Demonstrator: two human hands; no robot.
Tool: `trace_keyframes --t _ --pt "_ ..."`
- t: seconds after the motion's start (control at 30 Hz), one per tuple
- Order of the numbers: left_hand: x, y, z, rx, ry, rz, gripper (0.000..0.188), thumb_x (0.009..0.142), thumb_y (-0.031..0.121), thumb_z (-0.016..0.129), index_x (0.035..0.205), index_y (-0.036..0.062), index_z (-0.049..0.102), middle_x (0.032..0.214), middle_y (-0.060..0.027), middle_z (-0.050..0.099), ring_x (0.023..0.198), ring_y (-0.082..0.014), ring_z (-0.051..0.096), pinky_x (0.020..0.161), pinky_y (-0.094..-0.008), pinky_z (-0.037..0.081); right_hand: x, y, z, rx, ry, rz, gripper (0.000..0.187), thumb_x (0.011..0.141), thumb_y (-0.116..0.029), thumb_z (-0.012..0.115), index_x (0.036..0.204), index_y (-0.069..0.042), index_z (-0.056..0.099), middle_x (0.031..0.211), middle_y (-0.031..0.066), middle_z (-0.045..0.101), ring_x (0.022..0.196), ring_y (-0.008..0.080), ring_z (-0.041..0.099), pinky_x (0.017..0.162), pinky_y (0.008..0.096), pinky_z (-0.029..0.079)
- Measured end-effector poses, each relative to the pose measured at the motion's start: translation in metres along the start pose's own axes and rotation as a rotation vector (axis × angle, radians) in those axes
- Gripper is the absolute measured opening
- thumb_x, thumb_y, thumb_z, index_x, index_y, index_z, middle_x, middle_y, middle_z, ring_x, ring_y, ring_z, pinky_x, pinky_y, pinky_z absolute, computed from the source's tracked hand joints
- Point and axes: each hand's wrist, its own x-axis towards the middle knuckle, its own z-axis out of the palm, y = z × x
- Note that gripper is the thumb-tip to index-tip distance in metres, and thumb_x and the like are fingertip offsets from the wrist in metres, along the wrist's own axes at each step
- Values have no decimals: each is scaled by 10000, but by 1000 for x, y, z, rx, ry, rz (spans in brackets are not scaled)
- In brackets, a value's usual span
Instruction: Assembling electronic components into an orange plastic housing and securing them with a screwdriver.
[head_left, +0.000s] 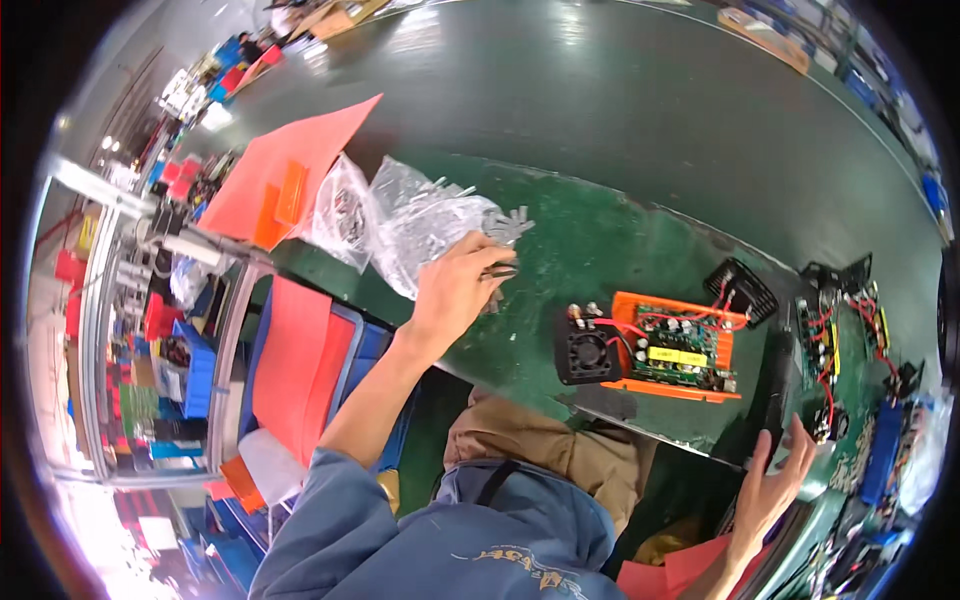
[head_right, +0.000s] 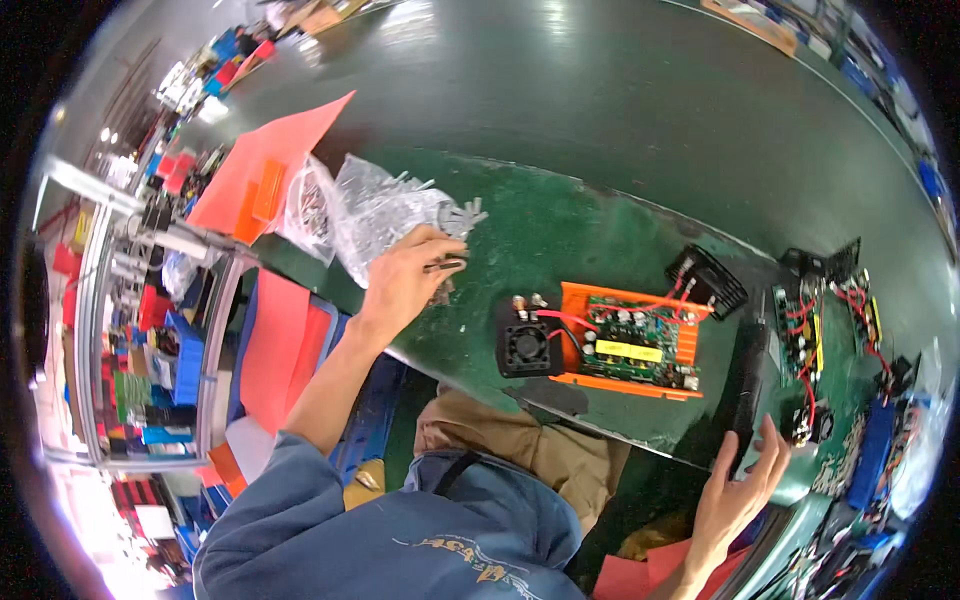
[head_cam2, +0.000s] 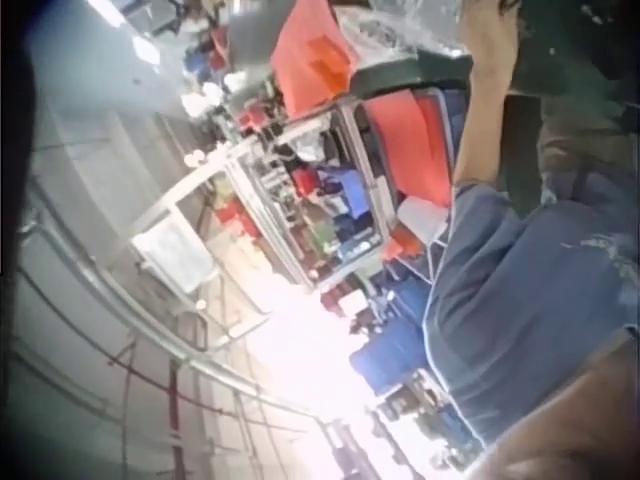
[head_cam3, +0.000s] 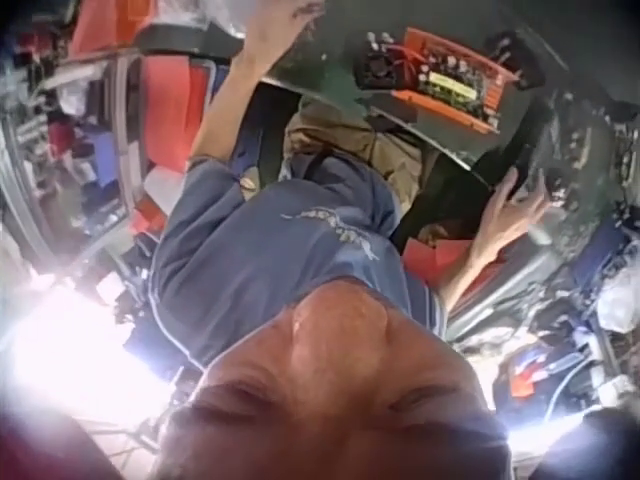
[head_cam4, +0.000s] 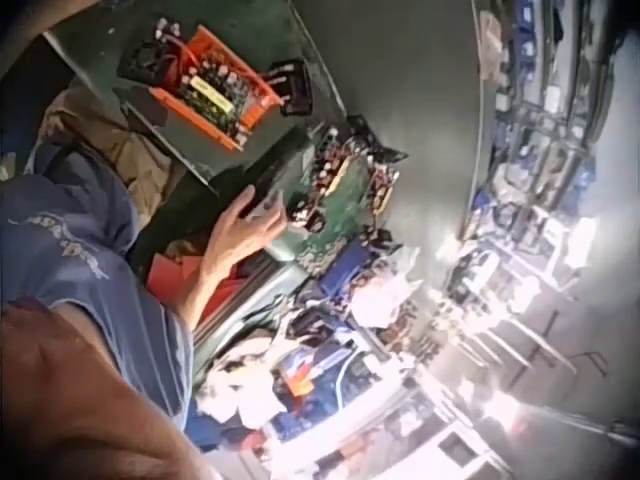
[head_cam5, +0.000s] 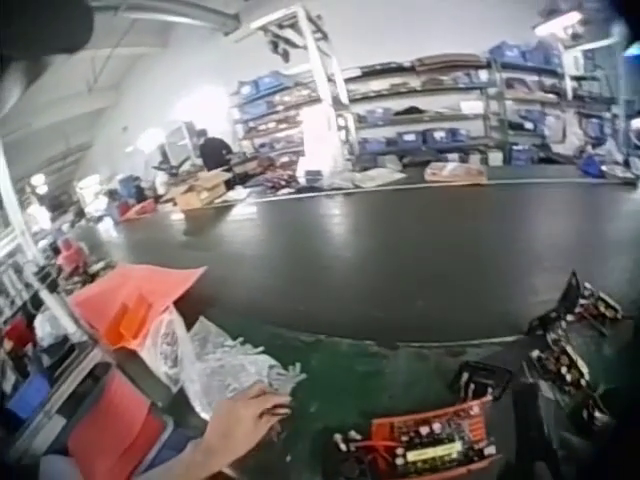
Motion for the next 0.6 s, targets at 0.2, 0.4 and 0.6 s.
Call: trace_keyframes --t 0.2,0.4,0.6 --pt "2 -27 32 89 80 231 220 851 44 694 1063 102 698 1056 -79 655 869 -301 703 715 -430 579 4 -64 19 173 -34 -372 398 868 -61 802 1252 -61 694 1250 124 632 1106 304 599 939 444 472" --pt "-8 16 36 -3 328 191 133 920 49 643 1042 76 595 1042 -109 616 844 -346 679 627 -442 576 12 -65 71 98 -31 -497 343 733 -65 885 1043 -91 740 987 91 646 1003 331 601 893 471 475" --pt "-58 112 11 -790 0 367 280 882 -12 695 1112 49 548 1012 -103 658 900 -287 741 700 -425 592 15 -123 20 242 -57 -631 292 1015 -197 739 1242 -14 727 1218 146 717 1064 307 686 874 409 579"
